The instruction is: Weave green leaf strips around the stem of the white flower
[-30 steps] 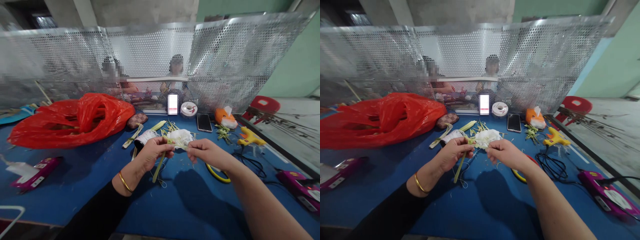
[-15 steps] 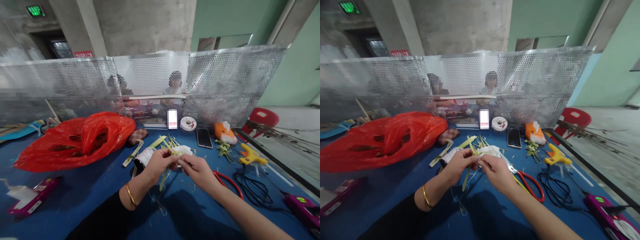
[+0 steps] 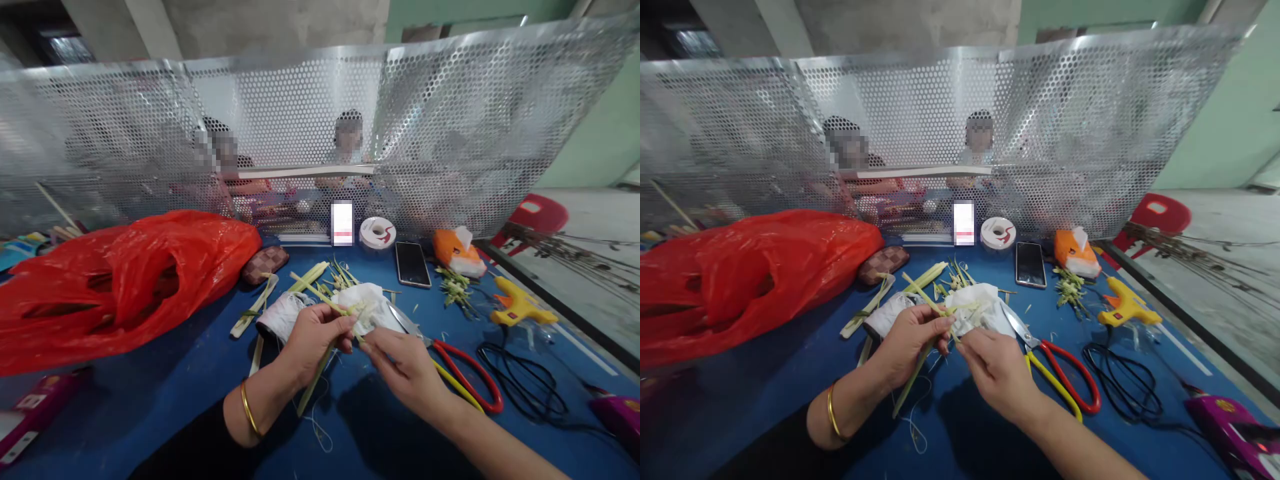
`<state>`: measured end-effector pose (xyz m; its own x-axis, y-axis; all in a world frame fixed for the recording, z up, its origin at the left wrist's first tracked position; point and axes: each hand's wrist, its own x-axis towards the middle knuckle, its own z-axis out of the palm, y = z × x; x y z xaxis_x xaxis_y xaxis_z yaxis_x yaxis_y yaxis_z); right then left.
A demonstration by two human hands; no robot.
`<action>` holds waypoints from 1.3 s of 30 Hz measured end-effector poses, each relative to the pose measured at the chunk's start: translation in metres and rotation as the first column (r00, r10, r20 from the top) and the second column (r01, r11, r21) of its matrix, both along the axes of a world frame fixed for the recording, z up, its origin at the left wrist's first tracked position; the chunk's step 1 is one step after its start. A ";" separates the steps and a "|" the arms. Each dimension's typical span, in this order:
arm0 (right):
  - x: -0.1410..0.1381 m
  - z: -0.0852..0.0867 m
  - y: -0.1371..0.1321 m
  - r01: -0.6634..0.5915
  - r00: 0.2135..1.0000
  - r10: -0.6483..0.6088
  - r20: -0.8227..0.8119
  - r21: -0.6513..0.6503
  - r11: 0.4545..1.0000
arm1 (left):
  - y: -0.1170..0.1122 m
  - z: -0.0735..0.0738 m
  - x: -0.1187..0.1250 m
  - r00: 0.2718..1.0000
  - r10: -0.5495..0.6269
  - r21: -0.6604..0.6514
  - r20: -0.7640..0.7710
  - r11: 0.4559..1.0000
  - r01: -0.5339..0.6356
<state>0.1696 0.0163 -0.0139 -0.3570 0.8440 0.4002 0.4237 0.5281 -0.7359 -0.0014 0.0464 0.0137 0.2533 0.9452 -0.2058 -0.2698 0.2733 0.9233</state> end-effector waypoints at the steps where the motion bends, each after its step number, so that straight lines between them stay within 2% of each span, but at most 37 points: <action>1: -0.001 0.000 0.001 0.016 0.997 -0.022 -0.077 -0.074 0.997 | 0.000 0.001 0.000 1.000 -0.018 -0.005 -0.011 1.000 0.018; 3: -0.004 0.004 0.005 0.050 0.954 -0.118 -0.276 -0.242 0.969 | -0.001 0.003 -0.001 0.997 -0.060 0.005 -0.037 0.998 0.061; 5: -0.007 0.010 0.010 0.027 0.854 -0.235 -0.464 -0.412 0.911 | -0.003 0.005 -0.001 0.994 -0.093 0.020 -0.058 0.995 0.094; 8: -0.014 0.021 0.021 -0.197 0.714 -0.322 -0.622 -0.619 0.760 | -0.004 0.006 -0.001 0.991 -0.115 0.036 -0.067 0.992 0.118; 10: -0.020 0.028 0.029 -0.331 0.671 -0.362 -0.647 -0.698 0.635 | -0.002 0.006 -0.002 0.991 -0.119 0.033 -0.058 0.992 0.121; 11: -0.022 0.031 0.032 -0.349 0.657 -0.382 -0.650 -0.711 0.610 | -0.002 0.006 -0.003 0.992 -0.114 0.025 -0.048 0.993 0.115; 12: -0.025 0.033 0.034 -0.330 0.639 -0.400 -0.657 -0.704 0.629 | 0.000 0.006 -0.003 0.993 -0.110 0.013 -0.037 0.994 0.111; 14: -0.029 0.034 0.036 -0.246 0.616 -0.405 -0.676 -0.654 0.716 | 0.002 0.005 -0.004 0.995 -0.092 -0.021 -0.025 0.996 0.091; 16: -0.031 0.033 0.035 -0.177 0.637 -0.364 -0.679 -0.589 0.788 | 0.003 0.003 -0.005 0.996 -0.080 -0.059 -0.030 0.995 0.078; 18: -0.030 0.031 0.035 -0.130 0.681 -0.324 -0.657 -0.544 0.829 | 0.004 0.001 -0.004 0.995 -0.092 -0.093 -0.046 0.992 0.087; 22: -0.026 0.027 0.036 -0.027 0.724 -0.337 -0.602 -0.513 0.858 | 0.004 -0.003 -0.002 0.987 -0.149 -0.123 -0.067 0.982 0.140; 29: -0.025 0.017 0.039 0.048 0.772 -0.306 -0.557 -0.430 0.902 | 0.003 -0.005 -0.004 0.970 -0.230 -0.132 -0.084 0.967 0.218; 31: -0.023 0.015 0.042 0.075 0.817 -0.303 -0.490 -0.431 0.899 | 0.003 -0.005 -0.004 0.969 -0.235 -0.133 -0.077 0.965 0.224; 33: -0.017 0.018 0.044 0.128 0.903 -0.280 -0.327 -0.416 0.900 | 0.003 -0.004 -0.004 0.972 -0.228 -0.145 -0.063 0.965 0.217; 34: -0.013 0.022 0.044 0.170 0.945 -0.259 -0.200 -0.375 0.911 | 0.002 -0.004 -0.004 0.972 -0.226 -0.150 -0.058 0.965 0.215; 35: -0.009 0.027 0.044 0.266 0.954 -0.293 -0.067 -0.263 0.927 | 0.002 -0.004 -0.003 0.972 -0.229 -0.153 -0.052 0.964 0.219; 36: -0.005 0.033 0.044 0.397 0.918 -0.396 0.028 -0.091 0.913 | 0.002 -0.003 -0.003 0.970 -0.238 -0.154 -0.044 0.961 0.228; 37: -0.001 0.038 0.043 0.463 0.880 -0.469 0.074 0.084 0.882 | 0.001 -0.003 -0.003 0.967 -0.251 -0.151 -0.033 0.958 0.243; 38: 0.001 0.043 0.042 0.450 0.875 -0.475 0.092 0.210 0.868 | 0.001 -0.003 -0.003 0.964 -0.266 -0.148 -0.022 0.954 0.260; 39: 0.002 0.047 0.042 0.369 0.904 -0.408 0.129 0.251 0.895 | 0.000 -0.002 -0.003 0.960 -0.281 -0.149 -0.015 0.950 0.275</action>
